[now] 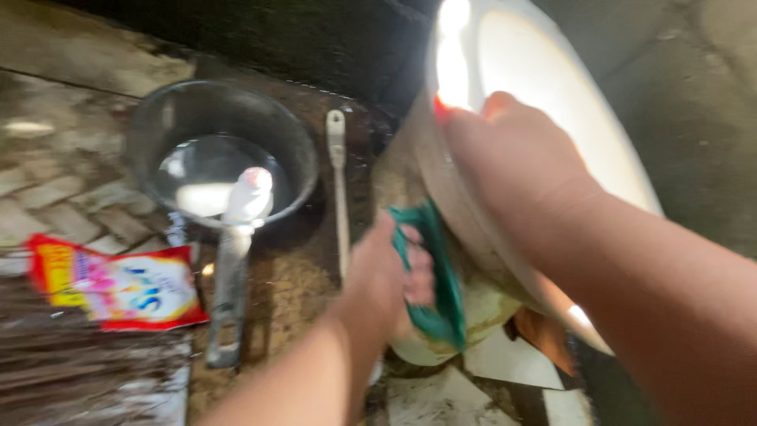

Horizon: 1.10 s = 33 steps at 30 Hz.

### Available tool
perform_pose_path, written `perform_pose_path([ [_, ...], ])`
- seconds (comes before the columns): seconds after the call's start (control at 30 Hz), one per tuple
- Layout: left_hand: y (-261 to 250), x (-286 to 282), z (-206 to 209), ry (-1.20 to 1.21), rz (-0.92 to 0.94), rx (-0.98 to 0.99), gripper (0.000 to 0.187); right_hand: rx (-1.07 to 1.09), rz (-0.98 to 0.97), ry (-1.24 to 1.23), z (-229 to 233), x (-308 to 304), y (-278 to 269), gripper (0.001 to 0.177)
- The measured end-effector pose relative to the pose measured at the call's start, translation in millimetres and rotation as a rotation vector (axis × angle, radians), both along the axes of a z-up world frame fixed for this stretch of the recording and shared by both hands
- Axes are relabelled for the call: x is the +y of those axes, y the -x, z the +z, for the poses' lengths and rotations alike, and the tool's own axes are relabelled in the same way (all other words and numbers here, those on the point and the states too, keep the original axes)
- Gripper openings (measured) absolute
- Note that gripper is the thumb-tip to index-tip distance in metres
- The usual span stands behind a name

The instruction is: The person scrubs the inside of a white toilet bowl with a long-handled brush, then switches to a small green hand brush to scrub the rim and exterior base. The person rinses the brushes in a metal pot and pours water into the bowl to flush.

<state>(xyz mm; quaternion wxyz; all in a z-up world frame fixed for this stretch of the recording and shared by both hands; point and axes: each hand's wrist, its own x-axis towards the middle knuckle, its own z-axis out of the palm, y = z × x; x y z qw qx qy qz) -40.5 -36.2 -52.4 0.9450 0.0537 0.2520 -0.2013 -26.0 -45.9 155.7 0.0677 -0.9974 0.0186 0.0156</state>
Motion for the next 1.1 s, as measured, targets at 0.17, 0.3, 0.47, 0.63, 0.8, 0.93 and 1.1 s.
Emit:
perform_pose_path([
  [0.17, -16.7, 12.8, 19.2, -0.052, 0.155, -0.115, 0.046, -0.068, 0.109, -0.015, -3.6, -14.9, -10.1, 0.055],
  [0.3, -9.1, 13.7, 33.6, -0.089, 0.217, -0.112, 0.046, -0.161, 0.247, -0.009, -15.8, -26.6, -27.7, 0.059],
  [0.47, 50.5, -11.2, 61.1, -0.036, 0.212, -0.095, 0.047, -0.162, 0.369, 0.01, -28.2, -42.3, -49.5, 0.056],
  [0.63, 40.3, 17.2, 119.4, -0.389, 0.254, 0.038, 0.045, -0.409, 0.645, -0.316, -56.0, -83.3, -44.6, 0.046],
  [0.8, 84.0, 24.2, 197.4, -0.548, 0.371, 0.059, 0.046, -0.265, 0.157, -1.203, -26.7, -121.5, 22.8, 0.036],
  [0.93, 94.3, 1.3, 254.7, -0.674, 0.104, -0.189, 0.055, 0.172, 0.018, -1.483, 14.7, -136.4, 46.7, 0.04],
  [1.1, 57.5, -60.8, 252.9, -0.702, -0.131, -0.299, 0.058, 0.551, 0.031, -2.057, 44.7, -182.2, 75.7, 0.049],
])
